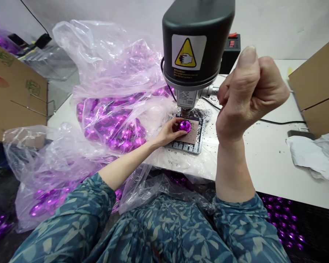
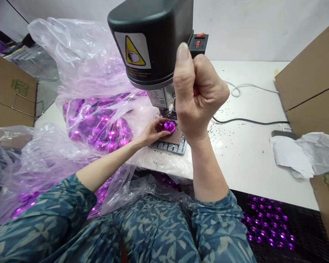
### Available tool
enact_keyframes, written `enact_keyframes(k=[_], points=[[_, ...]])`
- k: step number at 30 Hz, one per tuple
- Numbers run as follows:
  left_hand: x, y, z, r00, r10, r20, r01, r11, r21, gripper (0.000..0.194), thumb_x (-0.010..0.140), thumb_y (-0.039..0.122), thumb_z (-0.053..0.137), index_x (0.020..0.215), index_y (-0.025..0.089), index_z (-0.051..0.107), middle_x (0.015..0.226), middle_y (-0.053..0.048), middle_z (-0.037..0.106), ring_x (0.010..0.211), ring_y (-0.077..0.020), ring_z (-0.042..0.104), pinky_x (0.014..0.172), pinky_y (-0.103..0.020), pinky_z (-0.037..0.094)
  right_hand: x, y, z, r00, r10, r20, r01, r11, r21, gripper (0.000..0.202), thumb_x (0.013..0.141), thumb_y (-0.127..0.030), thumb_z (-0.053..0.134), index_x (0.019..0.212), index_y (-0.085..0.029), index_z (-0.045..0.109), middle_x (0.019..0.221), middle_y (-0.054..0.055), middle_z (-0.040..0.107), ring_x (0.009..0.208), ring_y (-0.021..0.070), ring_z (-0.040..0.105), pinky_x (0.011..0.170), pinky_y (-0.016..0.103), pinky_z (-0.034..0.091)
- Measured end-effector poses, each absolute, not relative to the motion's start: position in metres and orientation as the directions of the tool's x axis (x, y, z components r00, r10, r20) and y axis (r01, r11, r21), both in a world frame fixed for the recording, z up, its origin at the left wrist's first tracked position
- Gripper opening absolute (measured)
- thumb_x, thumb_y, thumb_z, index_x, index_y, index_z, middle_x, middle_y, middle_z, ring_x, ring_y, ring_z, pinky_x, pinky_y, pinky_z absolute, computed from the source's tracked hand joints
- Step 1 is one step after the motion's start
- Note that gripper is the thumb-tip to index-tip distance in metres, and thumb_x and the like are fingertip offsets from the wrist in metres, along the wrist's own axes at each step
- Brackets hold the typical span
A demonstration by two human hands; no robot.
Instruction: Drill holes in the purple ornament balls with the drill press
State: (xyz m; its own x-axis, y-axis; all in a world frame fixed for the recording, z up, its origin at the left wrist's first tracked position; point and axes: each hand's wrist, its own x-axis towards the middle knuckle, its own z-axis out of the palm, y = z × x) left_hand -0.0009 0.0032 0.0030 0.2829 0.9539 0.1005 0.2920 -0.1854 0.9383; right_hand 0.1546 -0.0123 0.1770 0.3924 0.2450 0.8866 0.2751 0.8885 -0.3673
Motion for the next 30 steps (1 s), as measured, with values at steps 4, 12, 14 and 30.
enact_keyframes(k=[4, 12, 14, 30], points=[[0.003, -0.002, 0.005, 0.256, 0.961, 0.110, 0.326, -0.193, 0.925, 0.057, 0.086, 0.034, 0.088, 0.135, 0.016, 0.065, 0.117, -0.010, 0.077, 0.085, -0.0166, 0.069, 0.078, -0.030, 0.059, 0.155, -0.014, 0.171, 0.389, 0.264, 0.883, 0.282, 0.878, -0.387, 0.057, 0.102, -0.052, 0.057, 0.066, -0.025, 0.021, 0.052, -0.005, 0.022, 0.043, 0.0108, 0.023, 0.050, 0.037, 0.022], [0.003, -0.003, 0.006, 0.265, 0.956, 0.122, 0.284, -0.199, 0.938, 0.056, 0.087, 0.033, 0.088, 0.133, 0.014, 0.064, 0.123, -0.013, 0.076, 0.095, -0.0196, 0.073, 0.084, -0.031, 0.059, 0.158, -0.011, 0.147, 0.374, 0.134, 0.918, 0.296, 0.921, -0.255, 0.059, 0.104, -0.037, 0.058, 0.061, -0.022, 0.020, 0.048, -0.006, 0.018, 0.035, 0.0078, 0.026, 0.040, 0.033, 0.019], [0.003, -0.003, 0.005, 0.268, 0.956, 0.121, 0.281, -0.198, 0.939, 0.055, 0.087, 0.034, 0.088, 0.133, 0.015, 0.064, 0.121, -0.012, 0.076, 0.094, -0.0195, 0.072, 0.083, -0.031, 0.059, 0.158, -0.010, 0.143, 0.375, 0.134, 0.917, 0.302, 0.918, -0.258, 0.060, 0.104, -0.037, 0.058, 0.060, -0.022, 0.020, 0.047, -0.005, 0.017, 0.035, 0.0081, 0.025, 0.040, 0.034, 0.020], [0.003, -0.001, 0.003, 0.268, 0.957, 0.115, 0.285, -0.193, 0.939, 0.056, 0.087, 0.039, 0.087, 0.133, 0.017, 0.064, 0.114, -0.009, 0.077, 0.085, -0.0168, 0.068, 0.076, -0.030, 0.056, 0.164, 0.003, 0.119, 0.308, -0.081, 0.948, 0.295, 0.955, -0.014, 0.050, 0.098, -0.017, 0.055, 0.064, -0.022, 0.018, 0.049, -0.008, 0.025, 0.038, 0.0060, 0.024, 0.037, 0.026, 0.025]])
